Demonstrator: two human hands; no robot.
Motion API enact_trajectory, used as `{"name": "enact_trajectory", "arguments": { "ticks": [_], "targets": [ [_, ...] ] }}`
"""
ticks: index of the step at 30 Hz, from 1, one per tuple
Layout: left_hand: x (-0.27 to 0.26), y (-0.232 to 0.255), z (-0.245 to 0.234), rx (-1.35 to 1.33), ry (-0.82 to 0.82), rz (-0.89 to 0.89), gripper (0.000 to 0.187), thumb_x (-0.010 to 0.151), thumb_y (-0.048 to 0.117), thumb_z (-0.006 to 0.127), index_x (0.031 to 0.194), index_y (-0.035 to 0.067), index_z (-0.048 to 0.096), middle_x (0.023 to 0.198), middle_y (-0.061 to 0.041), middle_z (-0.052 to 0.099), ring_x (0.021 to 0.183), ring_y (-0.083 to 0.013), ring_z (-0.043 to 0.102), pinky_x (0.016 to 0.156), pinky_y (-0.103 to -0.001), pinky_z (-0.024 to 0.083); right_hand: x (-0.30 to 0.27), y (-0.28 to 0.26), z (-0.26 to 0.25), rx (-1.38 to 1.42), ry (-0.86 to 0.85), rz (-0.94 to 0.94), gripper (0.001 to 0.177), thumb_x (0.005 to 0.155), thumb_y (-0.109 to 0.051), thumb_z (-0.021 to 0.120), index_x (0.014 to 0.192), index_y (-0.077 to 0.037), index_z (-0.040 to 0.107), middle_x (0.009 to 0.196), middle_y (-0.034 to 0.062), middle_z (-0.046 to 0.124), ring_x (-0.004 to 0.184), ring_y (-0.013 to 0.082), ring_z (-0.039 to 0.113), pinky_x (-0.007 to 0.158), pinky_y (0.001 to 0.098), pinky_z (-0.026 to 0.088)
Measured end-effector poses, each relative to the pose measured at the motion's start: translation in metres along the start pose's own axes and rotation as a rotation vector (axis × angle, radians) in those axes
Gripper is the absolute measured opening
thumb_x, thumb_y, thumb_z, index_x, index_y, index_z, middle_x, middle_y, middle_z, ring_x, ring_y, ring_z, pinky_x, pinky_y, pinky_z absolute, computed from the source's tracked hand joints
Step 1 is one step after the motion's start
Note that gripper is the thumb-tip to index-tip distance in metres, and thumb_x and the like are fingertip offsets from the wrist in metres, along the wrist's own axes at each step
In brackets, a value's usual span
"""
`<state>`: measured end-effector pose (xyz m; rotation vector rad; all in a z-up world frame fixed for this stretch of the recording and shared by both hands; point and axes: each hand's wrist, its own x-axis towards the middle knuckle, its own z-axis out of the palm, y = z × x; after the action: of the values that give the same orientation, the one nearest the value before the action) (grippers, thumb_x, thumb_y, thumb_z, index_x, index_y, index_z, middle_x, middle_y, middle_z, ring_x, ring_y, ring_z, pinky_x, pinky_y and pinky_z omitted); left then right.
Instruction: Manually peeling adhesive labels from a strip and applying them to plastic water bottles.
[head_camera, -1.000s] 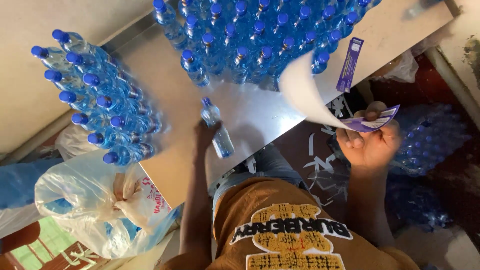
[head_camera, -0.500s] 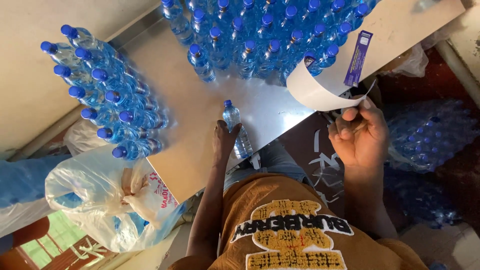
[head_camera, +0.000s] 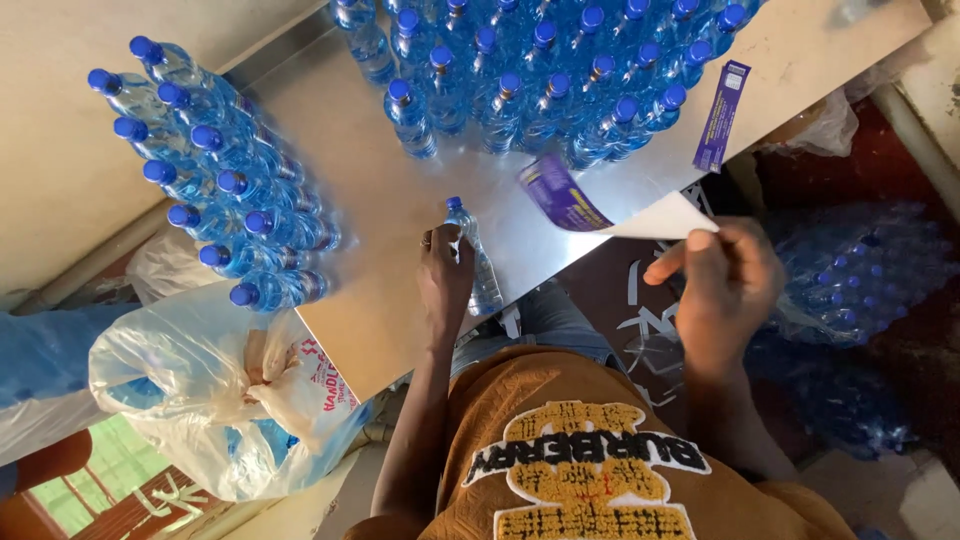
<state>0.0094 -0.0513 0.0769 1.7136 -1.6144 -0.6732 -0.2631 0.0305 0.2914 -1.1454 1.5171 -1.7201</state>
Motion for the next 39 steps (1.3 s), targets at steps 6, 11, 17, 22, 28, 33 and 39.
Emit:
{"name": "enact_trajectory", "arguments": {
  "ticks": [6, 11, 17, 22, 28, 33, 39],
  "targets": [
    [-0.018, 0.166, -0.092, -0.298, 0.108, 0.332, 0.030, 0.091, 0.001, 0.073, 0.114, 0.019, 0.079, 0.103, 0.000, 0.077, 0.063, -0.0227, 0.077, 0.049, -0.034, 0.062, -0.013, -0.020, 0.029, -0.208, -0.162, -0.212, 0.015, 0.111, 0.000, 0.067, 0.108, 0.014, 0.071, 0.068, 0.0252, 0.071, 0.061, 0.0351, 0.076, 0.058, 0.0373, 0.057],
    [-0.009, 0.215, -0.104, -0.336, 0.156, 0.495, 0.039, 0.095, 0.010, 0.075, 0.131, 0.023, 0.076, 0.117, 0.003, 0.075, 0.066, -0.0115, 0.073, 0.058, -0.032, 0.066, -0.013, -0.038, 0.049, -0.258, -0.272, -0.287, 0.013, 0.109, 0.006, 0.068, 0.113, 0.016, 0.075, 0.081, 0.0341, 0.074, 0.076, 0.0487, 0.078, 0.059, 0.0454, 0.062],
    [-0.005, 0.219, -0.119, -0.333, 0.128, 0.516, 0.010, 0.091, 0.007, 0.079, 0.101, 0.009, 0.076, 0.080, -0.006, 0.070, 0.059, -0.0249, 0.071, 0.052, -0.038, 0.061, -0.018, -0.035, 0.045, -0.211, -0.333, -0.287, 0.014, 0.108, 0.006, 0.070, 0.114, 0.018, 0.075, 0.087, 0.0356, 0.075, 0.080, 0.0550, 0.075, 0.059, 0.0501, 0.064],
    [-0.013, 0.209, -0.114, -0.381, 0.085, 0.421, 0.022, 0.085, 0.002, 0.075, 0.100, 0.018, 0.077, 0.086, 0.000, 0.073, 0.065, -0.0212, 0.073, 0.059, -0.037, 0.063, -0.017, -0.033, 0.048, -0.222, -0.377, -0.316, 0.014, 0.106, 0.007, 0.070, 0.114, 0.018, 0.075, 0.090, 0.0360, 0.076, 0.080, 0.0540, 0.076, 0.058, 0.0493, 0.065],
    [-0.016, 0.200, -0.112, -0.425, 0.064, 0.348, 0.024, 0.085, 0.000, 0.073, 0.099, 0.019, 0.077, 0.086, -0.001, 0.074, 0.068, -0.0258, 0.076, 0.064, -0.040, 0.065, -0.019, -0.038, 0.054, -0.254, -0.402, -0.314, 0.013, 0.107, 0.007, 0.070, 0.115, 0.017, 0.075, 0.094, 0.0362, 0.076, 0.081, 0.0546, 0.075, 0.057, 0.0517, 0.065],
    [-0.019, 0.197, -0.112, -0.479, 0.051, 0.335, 0.023, 0.086, 0.000, 0.072, 0.097, 0.019, 0.077, 0.084, -0.002, 0.074, 0.068, -0.0256, 0.077, 0.063, -0.038, 0.066, -0.022, -0.035, 0.052, -0.219, -0.401, -0.289, 0.015, 0.108, 0.005, 0.070, 0.115, 0.017, 0.075, 0.096, 0.0370, 0.076, 0.082, 0.0541, 0.076, 0.058, 0.0509, 0.066],
    [-0.021, 0.201, -0.117, -0.472, 0.039, 0.344, 0.020, 0.086, -0.002, 0.075, 0.092, 0.017, 0.078, 0.081, -0.003, 0.076, 0.066, -0.0256, 0.078, 0.062, -0.036, 0.067, -0.022, -0.029, 0.045, -0.234, -0.392, -0.292, 0.012, 0.109, 0.005, 0.069, 0.112, 0.015, 0.076, 0.091, 0.0314, 0.078, 0.078, 0.0446, 0.080, 0.057, 0.0455, 0.066]
  ]
}}
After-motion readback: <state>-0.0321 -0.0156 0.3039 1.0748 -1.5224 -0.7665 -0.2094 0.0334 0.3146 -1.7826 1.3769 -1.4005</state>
